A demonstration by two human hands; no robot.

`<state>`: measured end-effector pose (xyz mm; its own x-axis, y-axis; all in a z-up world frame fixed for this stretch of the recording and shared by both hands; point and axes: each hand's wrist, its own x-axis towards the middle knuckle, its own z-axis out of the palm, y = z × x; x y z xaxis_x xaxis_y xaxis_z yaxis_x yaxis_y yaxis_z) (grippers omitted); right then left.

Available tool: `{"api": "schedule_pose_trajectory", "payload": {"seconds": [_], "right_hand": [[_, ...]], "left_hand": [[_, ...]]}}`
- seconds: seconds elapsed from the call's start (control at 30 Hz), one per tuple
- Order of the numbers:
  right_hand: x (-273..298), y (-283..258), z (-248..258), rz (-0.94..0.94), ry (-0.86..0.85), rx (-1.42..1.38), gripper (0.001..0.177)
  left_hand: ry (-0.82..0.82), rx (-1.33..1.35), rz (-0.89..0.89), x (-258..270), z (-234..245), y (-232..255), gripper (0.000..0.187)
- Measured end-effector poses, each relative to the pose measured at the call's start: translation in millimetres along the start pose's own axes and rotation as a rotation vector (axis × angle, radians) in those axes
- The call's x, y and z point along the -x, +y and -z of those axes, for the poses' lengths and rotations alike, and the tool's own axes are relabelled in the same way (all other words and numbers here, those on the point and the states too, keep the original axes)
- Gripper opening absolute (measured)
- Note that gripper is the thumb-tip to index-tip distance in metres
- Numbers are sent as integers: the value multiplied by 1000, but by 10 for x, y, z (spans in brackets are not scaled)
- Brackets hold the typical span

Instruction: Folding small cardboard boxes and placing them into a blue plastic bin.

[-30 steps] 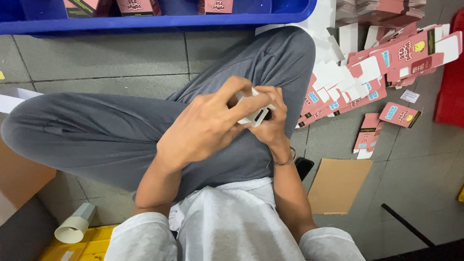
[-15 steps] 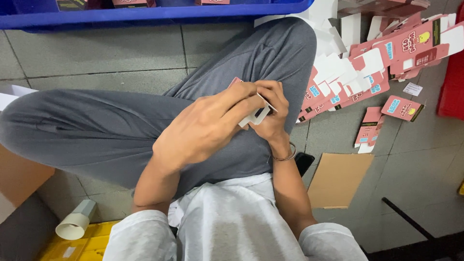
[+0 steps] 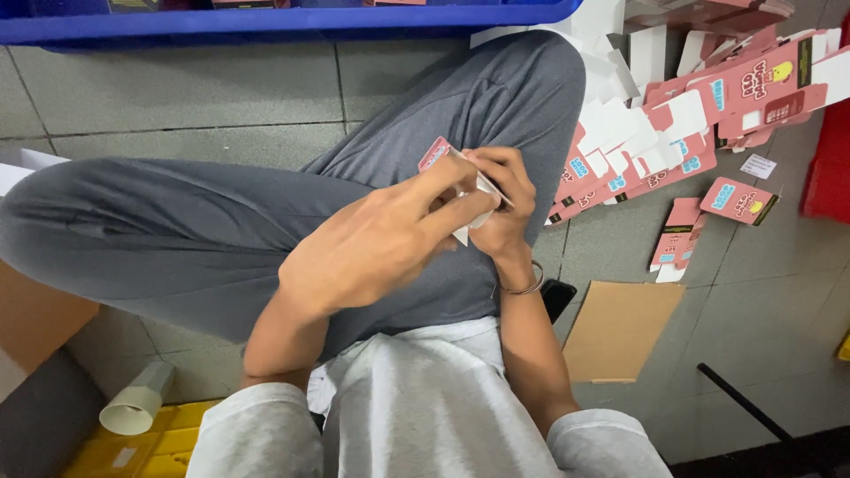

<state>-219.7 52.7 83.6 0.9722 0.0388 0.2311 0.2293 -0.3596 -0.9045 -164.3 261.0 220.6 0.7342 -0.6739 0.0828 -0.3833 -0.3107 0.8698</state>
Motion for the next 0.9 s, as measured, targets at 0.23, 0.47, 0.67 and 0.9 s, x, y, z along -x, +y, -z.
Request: {"api": "schedule_pose_trajectory", "payload": {"seconds": [0.23,0.47,0.67,0.9], "right_hand": [[-24,-57,7,9,10,23,43],[10,27,-2,32,10,-29,45],[-39,-56,2,36,3,44,47],[-5,-29,13,6,15,51,51]], "left_hand": [[-56,-76,-50,15,13,-47,52],[-43,-103,-115,5,24,-97,56],[-26,-298,-167,-63,-59,-187,53],[-61,-410,-157,-67,-127,-206,45]]}}
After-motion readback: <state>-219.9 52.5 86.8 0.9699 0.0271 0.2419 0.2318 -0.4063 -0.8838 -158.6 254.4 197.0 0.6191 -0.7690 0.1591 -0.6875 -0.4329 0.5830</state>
